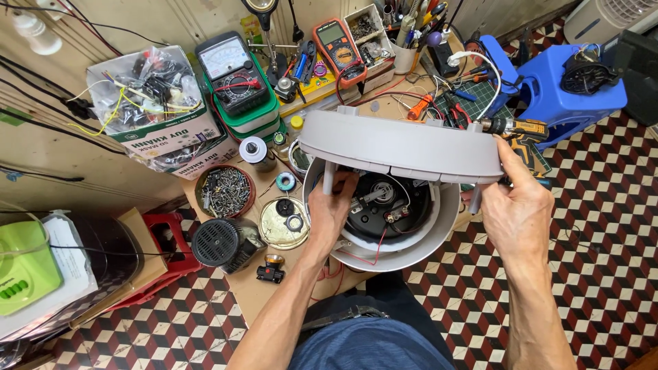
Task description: Reassembling the external casing and internal components of a rice cooker.
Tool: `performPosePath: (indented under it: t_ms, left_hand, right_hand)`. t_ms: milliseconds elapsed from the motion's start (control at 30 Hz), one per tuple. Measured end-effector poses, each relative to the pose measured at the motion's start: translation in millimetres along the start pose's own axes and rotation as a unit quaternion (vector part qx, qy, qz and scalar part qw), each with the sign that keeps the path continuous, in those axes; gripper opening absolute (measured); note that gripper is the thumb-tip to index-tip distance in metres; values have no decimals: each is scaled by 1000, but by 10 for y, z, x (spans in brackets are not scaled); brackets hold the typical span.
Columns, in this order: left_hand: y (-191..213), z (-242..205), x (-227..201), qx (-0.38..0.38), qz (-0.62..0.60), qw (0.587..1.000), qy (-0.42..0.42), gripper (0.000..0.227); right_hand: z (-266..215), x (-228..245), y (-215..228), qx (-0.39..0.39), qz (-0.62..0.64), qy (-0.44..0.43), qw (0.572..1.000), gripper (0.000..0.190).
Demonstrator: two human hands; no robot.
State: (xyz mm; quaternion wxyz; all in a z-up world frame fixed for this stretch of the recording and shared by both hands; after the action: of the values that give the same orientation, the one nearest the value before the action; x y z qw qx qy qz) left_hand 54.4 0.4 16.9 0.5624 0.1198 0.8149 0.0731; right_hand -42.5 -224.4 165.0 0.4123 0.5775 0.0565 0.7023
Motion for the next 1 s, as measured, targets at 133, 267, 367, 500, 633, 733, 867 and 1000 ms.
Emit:
performPosePath:
  t_ms: [133, 267, 367, 500, 633, 733, 867, 1000]
  left_hand:
    - [-45, 132, 122, -20, -13, 999, -32, 21]
    - [-42, 130, 78, -24, -5, 996, -90, 21]
    - [-107, 103, 30, -73, 47, 995, -52, 18]
    - [-198, 208, 278, -64, -46, 996, -33, 17]
    - [-221, 233, 388, -81, -57, 993, -56, 18]
    - [-254, 258, 411, -102, -65, 990, -73, 19]
    - [-469, 461, 768, -93, -125, 983, -97, 27]
    - [-735, 827, 1373, 172, -669, 721, 58, 43]
  right_hand:
    - [5, 11, -6, 3, -4, -3, 1000, 44]
    - [-10, -6, 6, 10, -2, -20, 1000, 48]
    - [12, 53, 8, 7, -3, -13, 1000, 51]
    - [-3, 35, -2, 7, -16, -1, 1000, 49]
    - [-3, 78, -16, 15, -12, 8, 1000, 47]
    - [14, 113, -39, 19, -7, -4, 1000, 47]
    - [21, 169, -47, 24, -14, 40, 999, 47]
    - [-12, 167, -69, 31, -63, 91, 993, 48]
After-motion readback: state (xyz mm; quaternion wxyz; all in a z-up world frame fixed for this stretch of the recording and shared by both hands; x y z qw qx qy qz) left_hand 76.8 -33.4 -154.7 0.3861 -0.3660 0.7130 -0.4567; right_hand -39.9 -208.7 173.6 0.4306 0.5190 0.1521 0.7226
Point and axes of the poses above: each hand's wrist, its own z-axis towards the middle knuckle, its own y-axis out of the back of the hand, x = y × z, the point moved 4 cm from there along z, towards the middle knuckle, and after that the axes turned 15 degrees about y, right-handed, at the moved point
